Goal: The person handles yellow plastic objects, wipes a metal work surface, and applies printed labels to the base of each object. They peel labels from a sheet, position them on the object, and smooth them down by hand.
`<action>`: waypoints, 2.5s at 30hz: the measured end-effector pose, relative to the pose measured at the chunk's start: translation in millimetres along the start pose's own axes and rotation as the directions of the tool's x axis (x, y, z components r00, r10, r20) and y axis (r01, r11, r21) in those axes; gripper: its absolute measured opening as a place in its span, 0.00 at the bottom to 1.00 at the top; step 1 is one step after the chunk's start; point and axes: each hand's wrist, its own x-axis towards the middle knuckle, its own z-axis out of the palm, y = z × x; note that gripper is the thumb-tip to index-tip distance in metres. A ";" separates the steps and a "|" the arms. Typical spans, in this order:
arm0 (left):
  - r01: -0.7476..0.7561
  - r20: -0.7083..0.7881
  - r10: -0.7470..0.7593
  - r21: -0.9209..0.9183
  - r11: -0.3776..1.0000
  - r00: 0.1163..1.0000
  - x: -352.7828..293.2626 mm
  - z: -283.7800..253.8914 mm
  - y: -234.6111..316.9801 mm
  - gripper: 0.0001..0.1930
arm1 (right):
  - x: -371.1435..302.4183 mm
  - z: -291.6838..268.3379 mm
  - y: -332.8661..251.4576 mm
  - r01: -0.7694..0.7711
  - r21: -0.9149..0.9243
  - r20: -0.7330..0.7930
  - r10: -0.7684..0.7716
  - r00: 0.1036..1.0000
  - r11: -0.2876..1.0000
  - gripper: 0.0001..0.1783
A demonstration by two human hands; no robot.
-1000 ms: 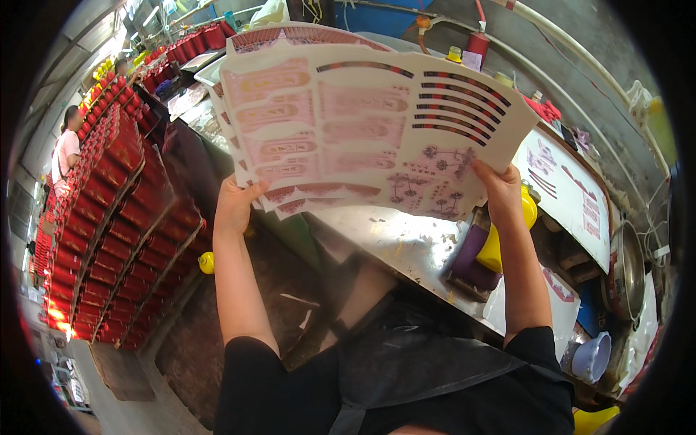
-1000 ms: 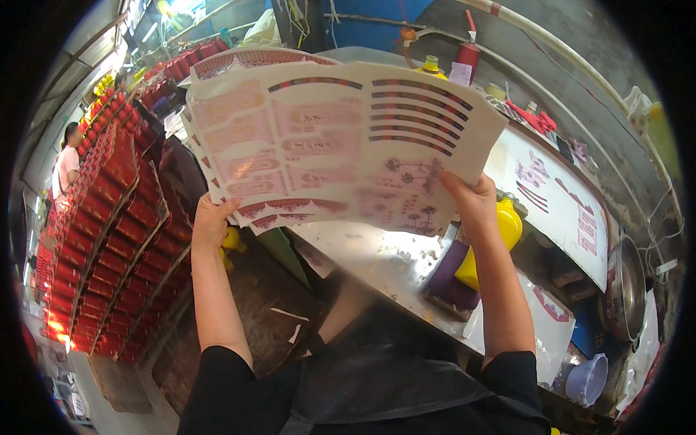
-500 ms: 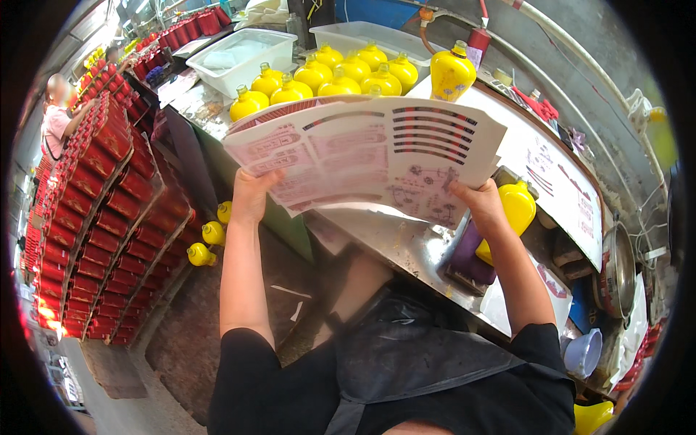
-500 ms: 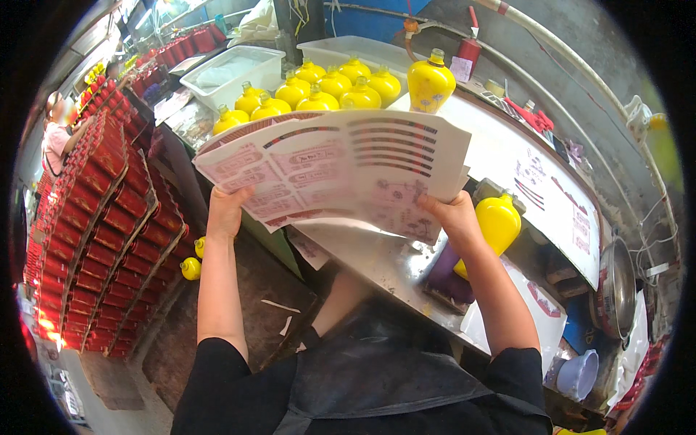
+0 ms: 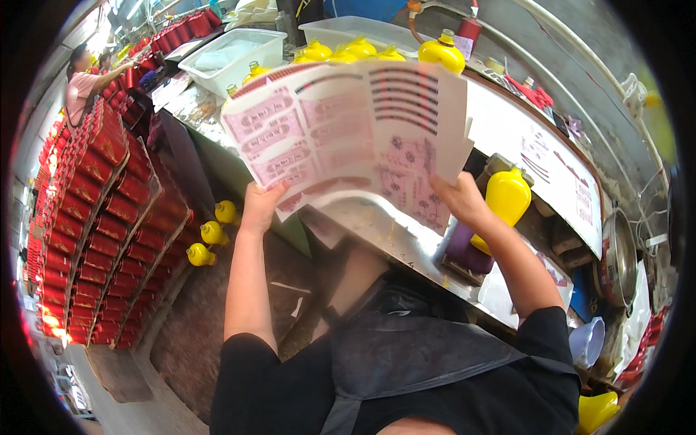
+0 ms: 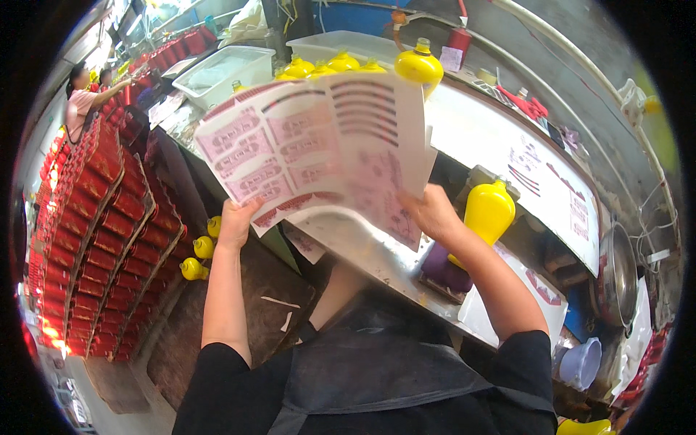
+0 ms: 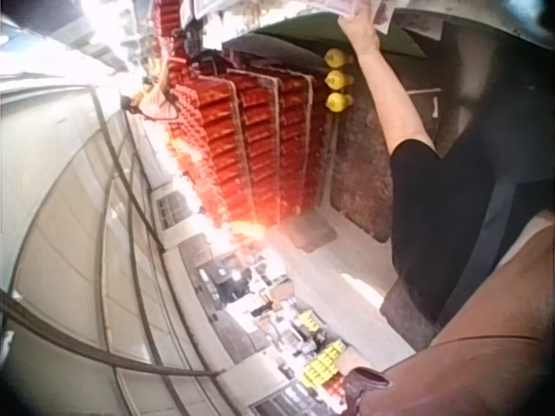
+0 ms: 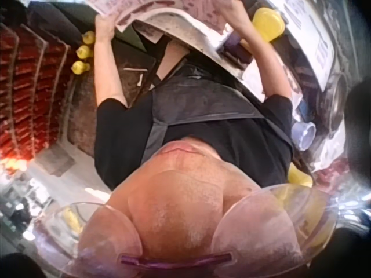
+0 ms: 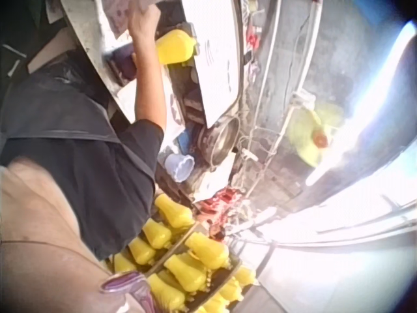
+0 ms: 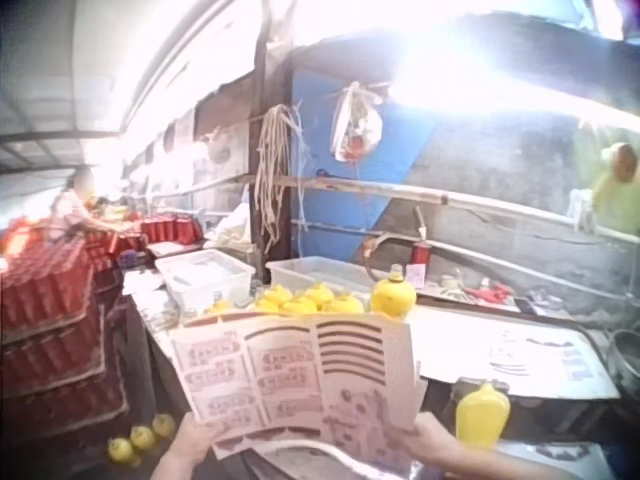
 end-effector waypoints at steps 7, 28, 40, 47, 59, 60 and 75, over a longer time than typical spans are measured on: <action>0.027 0.170 0.099 -0.614 0.789 0.981 20.8 22.9 77.6 0.30 | -31.2 -73.8 -41.3 0.059 0.445 -0.305 0.089 0.948 0.893 0.14; 0.284 0.466 0.282 -0.816 0.504 0.838 57.9 363.0 66.1 0.25 | -115.4 -173.9 2.7 0.438 0.069 -0.539 -0.336 0.772 0.896 0.07; 0.273 0.418 0.351 -0.878 0.393 0.838 78.0 366.5 68.5 0.29 | -140.8 -214.7 -9.7 0.487 0.308 -0.487 -0.304 0.819 0.817 0.10; 0.595 0.605 0.446 -0.783 0.183 0.659 68.2 393.8 24.4 0.32 | -195.4 -212.9 -21.9 0.285 -0.231 -0.423 -0.360 0.832 0.930 0.10; 0.308 0.485 0.120 -0.707 0.636 0.866 43.1 354.3 76.9 0.18 | -170.5 -170.9 -4.4 0.346 0.182 -0.770 -0.086 0.633 0.921 0.05; 0.185 0.456 0.155 -0.615 0.766 0.876 33.3 347.4 82.1 0.18 | -159.0 -166.5 -5.7 0.380 0.080 -0.778 -0.181 0.602 0.922 0.07; -0.212 -0.075 0.203 -0.514 0.831 0.976 -13.0 236.3 105.5 0.24 | -30.5 -67.5 -65.8 0.414 0.308 -0.585 -0.172 0.792 0.857 0.13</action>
